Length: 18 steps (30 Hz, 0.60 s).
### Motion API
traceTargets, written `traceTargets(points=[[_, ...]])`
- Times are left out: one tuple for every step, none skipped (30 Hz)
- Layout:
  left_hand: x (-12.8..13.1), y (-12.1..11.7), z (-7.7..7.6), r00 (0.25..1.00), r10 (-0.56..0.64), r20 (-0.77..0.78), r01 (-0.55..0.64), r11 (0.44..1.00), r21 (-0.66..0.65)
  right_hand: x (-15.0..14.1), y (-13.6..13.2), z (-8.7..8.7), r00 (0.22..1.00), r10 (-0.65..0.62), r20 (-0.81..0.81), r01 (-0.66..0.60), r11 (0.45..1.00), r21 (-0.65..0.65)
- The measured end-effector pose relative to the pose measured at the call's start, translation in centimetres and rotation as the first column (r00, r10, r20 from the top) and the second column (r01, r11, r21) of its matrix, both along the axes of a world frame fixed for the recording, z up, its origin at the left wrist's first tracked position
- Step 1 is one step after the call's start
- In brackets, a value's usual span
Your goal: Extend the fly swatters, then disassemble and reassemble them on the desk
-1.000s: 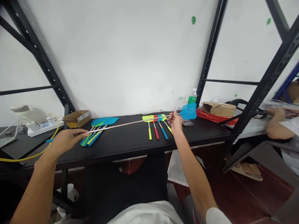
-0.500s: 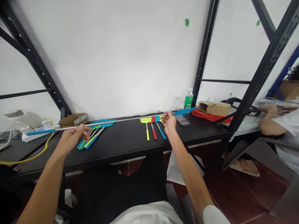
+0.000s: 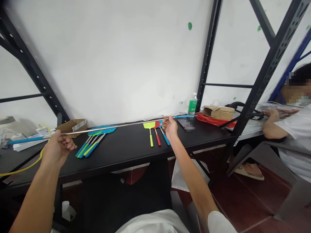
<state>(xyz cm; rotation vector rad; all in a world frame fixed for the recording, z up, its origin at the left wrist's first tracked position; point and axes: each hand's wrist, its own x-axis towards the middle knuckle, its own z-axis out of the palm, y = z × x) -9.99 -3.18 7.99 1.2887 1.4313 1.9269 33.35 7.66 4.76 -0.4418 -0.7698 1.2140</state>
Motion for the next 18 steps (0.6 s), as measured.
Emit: traceTargets(points=[[0.05,-0.05,0.10,0.996,-0.012,0.092,0.013,1.000,-0.013,0.04,0.03,-0.04,1.000,0.017,-0.001,-0.017,1.000,0.000],[0.07,-0.13,0.19,0.985,-0.024,0.169,0.029,0.999,-0.026,0.07,0.05,-0.08,1.000,0.031,-0.003,-0.031,1.000,-0.001],[0.07,-0.22,0.26,0.975,-0.039,0.220,0.047,0.998,-0.033,0.09,0.07,-0.11,0.999,0.037,-0.008,-0.037,0.999,-0.006],[0.06,-0.32,0.32,0.970,-0.049,0.238,0.057,0.998,-0.028,0.10,0.09,-0.14,0.999,0.037,-0.018,-0.037,0.999,-0.013],[0.04,-0.42,0.35,0.968,-0.064,0.243,0.070,0.997,-0.019,0.09,0.11,-0.17,0.999,0.031,-0.031,-0.032,0.999,-0.024],[0.02,-0.52,0.38,0.966,-0.077,0.247,0.081,0.997,-0.005,0.08,0.13,-0.21,0.999,0.022,-0.049,-0.024,0.999,-0.039],[0.02,-0.60,0.40,0.964,-0.085,0.252,0.085,0.996,0.011,0.07,0.15,-0.25,0.998,0.013,-0.069,-0.017,0.998,-0.055],[0.02,-0.66,0.42,0.961,-0.086,0.262,0.082,0.996,0.027,0.06,0.17,-0.28,0.996,0.008,-0.091,-0.015,0.997,-0.071],[0.03,-0.70,0.44,0.959,-0.078,0.274,0.072,0.997,0.035,0.06,0.19,-0.31,0.993,0.005,-0.114,-0.015,0.996,-0.085],[0.05,-0.71,0.46,0.956,-0.071,0.284,0.064,0.997,0.035,0.08,0.21,-0.34,0.991,0.004,-0.136,-0.018,0.995,-0.097],[0.08,-0.71,0.48,0.954,-0.068,0.293,0.062,0.998,0.029,0.11,0.22,-0.35,0.988,0.004,-0.153,-0.021,0.994,-0.108],[0.09,-0.68,0.50,0.952,-0.065,0.300,0.062,0.998,0.021,0.17,0.23,-0.36,0.986,0.005,-0.166,-0.025,0.993,-0.118],[0.10,-0.64,0.51,0.951,-0.063,0.304,0.062,0.998,0.013,0.24,0.23,-0.36,0.984,0.009,-0.175,-0.031,0.992,-0.124],[0.09,-0.59,0.50,0.951,-0.056,0.305,0.057,0.998,0.006,0.34,0.23,-0.35,0.983,0.017,-0.185,-0.041,0.991,-0.125],[0.07,-0.53,0.47,0.952,-0.046,0.303,0.047,0.999,0.002,0.45,0.22,-0.35,0.980,0.030,-0.196,-0.054,0.992,-0.117],[0.02,-0.45,0.43,0.954,-0.033,0.299,0.034,0.999,0.002,0.57,0.21,-0.34,0.976,0.047,-0.211,-0.070,0.992,-0.101],[-0.03,-0.37,0.36,0.955,-0.023,0.295,0.024,1.000,0.000,0.71,0.19,-0.34,0.972,0.064,-0.227,-0.083,0.994,-0.077],[-0.10,-0.28,0.29,0.957,-0.015,0.291,0.016,1.000,-0.001,0.85,0.18,-0.34,0.967,0.076,-0.243,-0.091,0.995,-0.050]])
